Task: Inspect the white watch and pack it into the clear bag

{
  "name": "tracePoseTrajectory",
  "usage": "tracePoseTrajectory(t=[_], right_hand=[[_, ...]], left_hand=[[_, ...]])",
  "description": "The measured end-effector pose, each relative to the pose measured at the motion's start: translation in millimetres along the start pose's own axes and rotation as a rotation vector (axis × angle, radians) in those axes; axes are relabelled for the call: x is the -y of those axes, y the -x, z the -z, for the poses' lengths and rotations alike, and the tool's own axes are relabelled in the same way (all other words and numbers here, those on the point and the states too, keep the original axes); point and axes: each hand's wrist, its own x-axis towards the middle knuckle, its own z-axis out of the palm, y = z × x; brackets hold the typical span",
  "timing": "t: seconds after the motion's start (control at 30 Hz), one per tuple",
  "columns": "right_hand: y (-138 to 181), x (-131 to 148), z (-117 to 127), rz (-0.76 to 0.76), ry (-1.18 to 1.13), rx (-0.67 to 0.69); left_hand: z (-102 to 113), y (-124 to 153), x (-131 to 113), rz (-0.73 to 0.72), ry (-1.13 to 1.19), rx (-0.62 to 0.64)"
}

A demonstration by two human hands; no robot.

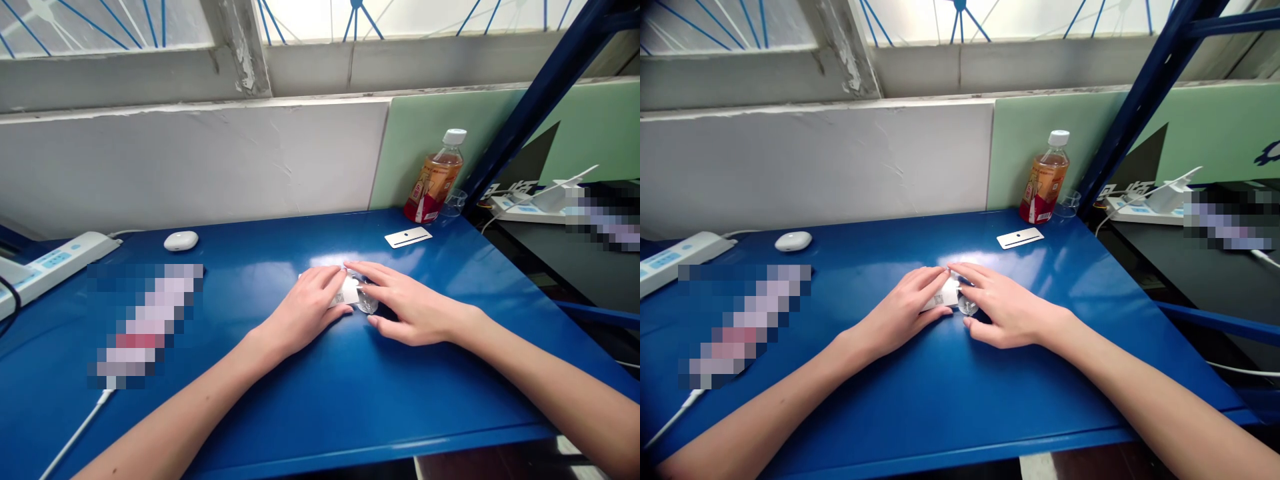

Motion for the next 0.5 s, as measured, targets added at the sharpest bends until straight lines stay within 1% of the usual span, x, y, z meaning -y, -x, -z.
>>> tracePoseTrajectory(t=[0.1, 0.17, 0.23, 0.4, 0.5], right_hand=[[0, 0, -1, 0.011, 0.016, 0.018], [1, -3, 0, 0.009, 0.029, 0.028], [1, -7, 4, -0.002, 0.039, 0.007], [1, -19, 12, -0.083, 0.049, -0.168], [0, -23, 13, -0.142, 0.141, -0.242]], left_hand=[[0, 1, -1, 0.003, -0.069, 0.062], [-1, 2, -3, 0.033, -0.125, 0.114], [-1, 3, -5, 0.079, -0.168, 0.155], [0, 4, -9, 0.122, -0.175, 0.197], [0, 4, -8, 0.119, -0.155, 0.211]])
